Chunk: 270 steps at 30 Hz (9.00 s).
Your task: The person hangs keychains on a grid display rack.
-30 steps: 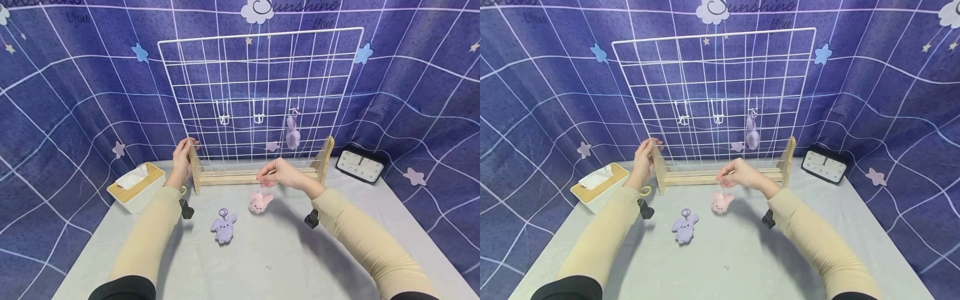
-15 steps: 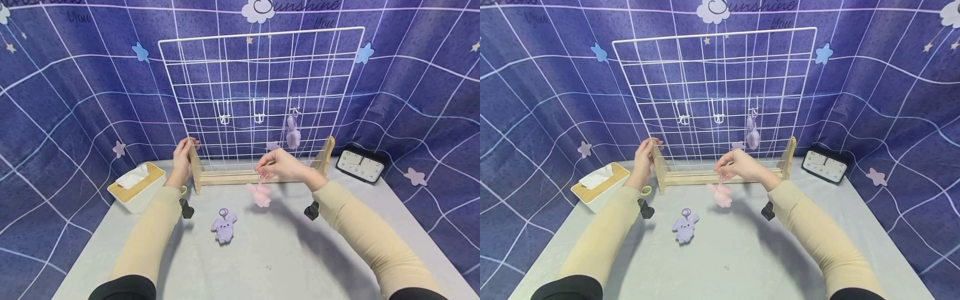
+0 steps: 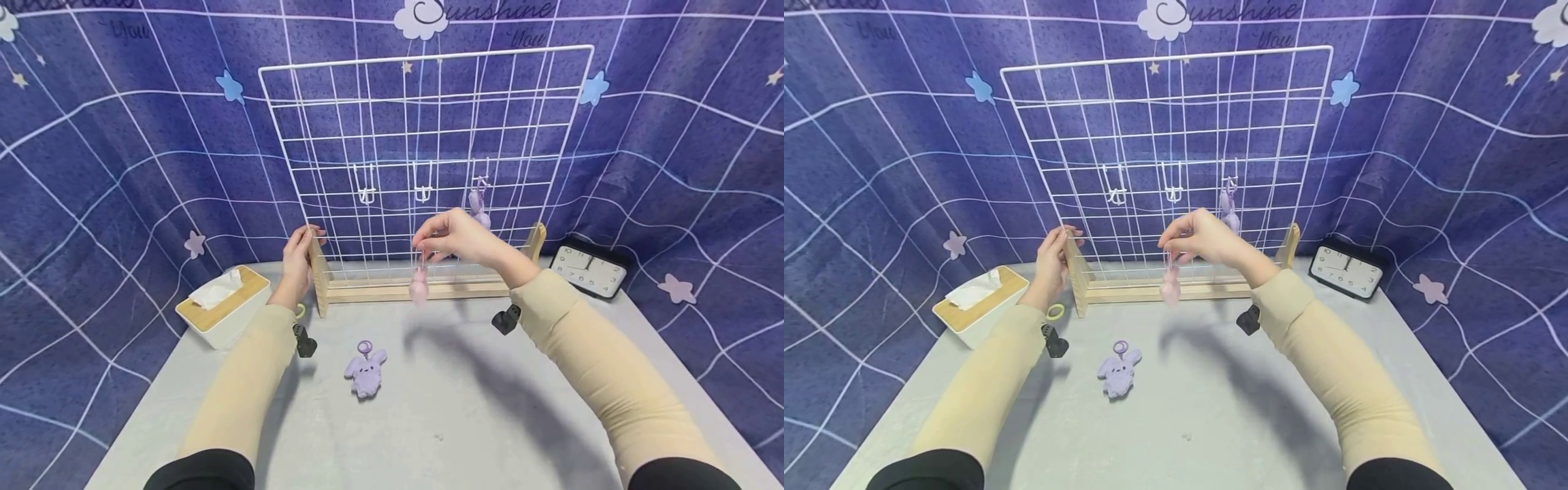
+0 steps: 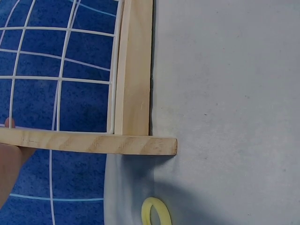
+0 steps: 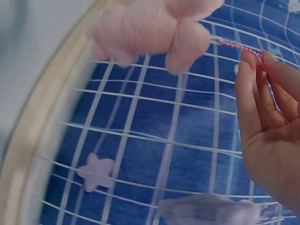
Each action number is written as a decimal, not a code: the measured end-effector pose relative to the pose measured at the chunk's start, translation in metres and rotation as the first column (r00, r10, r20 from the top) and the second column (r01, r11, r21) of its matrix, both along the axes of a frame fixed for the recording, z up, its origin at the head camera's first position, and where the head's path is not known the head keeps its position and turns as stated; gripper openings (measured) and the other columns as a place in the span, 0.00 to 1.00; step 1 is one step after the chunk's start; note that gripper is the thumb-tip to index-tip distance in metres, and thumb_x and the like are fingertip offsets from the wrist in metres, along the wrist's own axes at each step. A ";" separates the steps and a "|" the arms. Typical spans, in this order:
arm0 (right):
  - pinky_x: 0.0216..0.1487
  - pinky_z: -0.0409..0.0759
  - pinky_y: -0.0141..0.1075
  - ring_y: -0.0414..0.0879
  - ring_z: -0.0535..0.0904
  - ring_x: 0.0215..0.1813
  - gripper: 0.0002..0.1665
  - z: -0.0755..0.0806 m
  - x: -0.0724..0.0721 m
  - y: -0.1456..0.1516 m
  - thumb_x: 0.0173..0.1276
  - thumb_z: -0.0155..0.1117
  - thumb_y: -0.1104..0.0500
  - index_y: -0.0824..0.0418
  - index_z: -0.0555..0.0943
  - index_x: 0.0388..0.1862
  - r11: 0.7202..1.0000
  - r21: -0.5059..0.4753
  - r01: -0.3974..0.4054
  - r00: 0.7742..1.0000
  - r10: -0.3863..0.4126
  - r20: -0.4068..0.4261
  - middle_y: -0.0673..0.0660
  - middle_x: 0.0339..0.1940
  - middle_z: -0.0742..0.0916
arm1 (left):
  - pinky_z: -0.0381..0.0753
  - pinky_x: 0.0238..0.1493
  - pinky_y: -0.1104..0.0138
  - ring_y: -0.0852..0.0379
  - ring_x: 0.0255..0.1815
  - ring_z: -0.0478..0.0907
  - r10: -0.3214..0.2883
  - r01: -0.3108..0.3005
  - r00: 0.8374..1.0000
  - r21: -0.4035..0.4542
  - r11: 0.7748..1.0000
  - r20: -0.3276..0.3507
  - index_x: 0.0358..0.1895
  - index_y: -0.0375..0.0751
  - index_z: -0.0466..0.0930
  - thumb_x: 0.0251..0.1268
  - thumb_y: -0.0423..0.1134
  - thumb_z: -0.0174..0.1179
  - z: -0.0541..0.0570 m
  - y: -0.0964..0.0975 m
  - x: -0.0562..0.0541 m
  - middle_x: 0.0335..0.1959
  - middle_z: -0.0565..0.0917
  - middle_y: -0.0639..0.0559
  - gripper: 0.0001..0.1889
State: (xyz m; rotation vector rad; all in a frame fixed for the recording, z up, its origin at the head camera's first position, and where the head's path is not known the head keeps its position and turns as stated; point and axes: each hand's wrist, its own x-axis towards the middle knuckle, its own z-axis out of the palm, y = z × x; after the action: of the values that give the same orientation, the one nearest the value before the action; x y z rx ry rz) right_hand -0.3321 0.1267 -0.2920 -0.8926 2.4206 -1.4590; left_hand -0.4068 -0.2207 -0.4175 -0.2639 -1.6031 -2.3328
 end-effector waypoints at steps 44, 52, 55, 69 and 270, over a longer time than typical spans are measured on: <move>0.43 0.86 0.41 0.47 0.86 0.38 0.09 0.058 -0.029 0.000 0.73 0.67 0.66 0.71 0.86 0.46 0.965 -0.163 0.204 0.968 -0.224 -0.117 0.62 0.42 0.88 | 0.74 0.55 0.64 0.45 0.50 0.78 0.022 -0.022 1.000 0.013 1.000 -0.010 0.48 0.42 0.79 0.83 0.37 0.47 -0.002 0.002 -0.001 0.42 0.85 0.51 0.09; 0.39 0.86 0.38 0.49 0.86 0.37 0.06 0.052 -0.036 -0.007 0.72 0.66 0.67 0.70 0.86 0.44 0.950 -0.122 0.289 0.938 -0.306 -0.161 0.69 0.45 0.87 | 0.73 0.55 0.64 0.50 0.48 0.80 0.010 -0.010 1.000 0.004 1.000 0.005 0.53 0.36 0.75 0.84 0.37 0.46 -0.001 0.003 0.001 0.43 0.84 0.51 0.10; 0.39 0.86 0.39 0.50 0.86 0.37 0.06 0.052 -0.037 -0.010 0.73 0.66 0.67 0.68 0.87 0.43 0.943 -0.090 0.322 0.923 -0.333 -0.193 0.65 0.43 0.88 | 0.72 0.57 0.63 0.50 0.48 0.79 0.002 -0.002 1.000 -0.004 1.000 0.016 0.53 0.37 0.75 0.84 0.37 0.46 0.000 0.002 0.001 0.44 0.84 0.51 0.10; 0.32 0.76 0.32 0.53 0.86 0.36 0.05 0.048 -0.036 -0.013 0.70 0.68 0.67 0.64 0.88 0.42 0.899 0.017 0.438 0.816 -0.389 -0.428 0.57 0.40 0.90 | 0.72 0.56 0.63 0.48 0.50 0.78 0.014 -0.014 1.000 -0.015 1.000 -0.001 0.51 0.41 0.77 0.84 0.38 0.47 -0.003 0.002 -0.001 0.43 0.84 0.53 0.09; 0.47 0.85 0.46 0.44 0.86 0.35 0.05 -0.114 0.009 -0.096 0.68 0.68 0.69 0.69 0.86 0.41 0.959 0.001 -0.283 0.950 0.280 0.135 0.55 0.33 0.90 | 0.71 0.55 0.62 0.54 0.50 0.79 0.025 -0.017 0.995 -0.093 0.996 0.092 0.58 0.35 0.73 0.84 0.41 0.47 0.006 0.000 0.005 0.59 0.77 0.34 0.14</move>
State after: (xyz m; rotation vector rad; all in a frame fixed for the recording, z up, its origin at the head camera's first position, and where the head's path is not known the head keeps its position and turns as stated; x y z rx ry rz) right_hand -0.3234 0.0309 -0.4063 -1.0495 2.1067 -1.3398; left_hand -0.4014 -0.2203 -0.4118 -0.1595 -1.7512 -2.2897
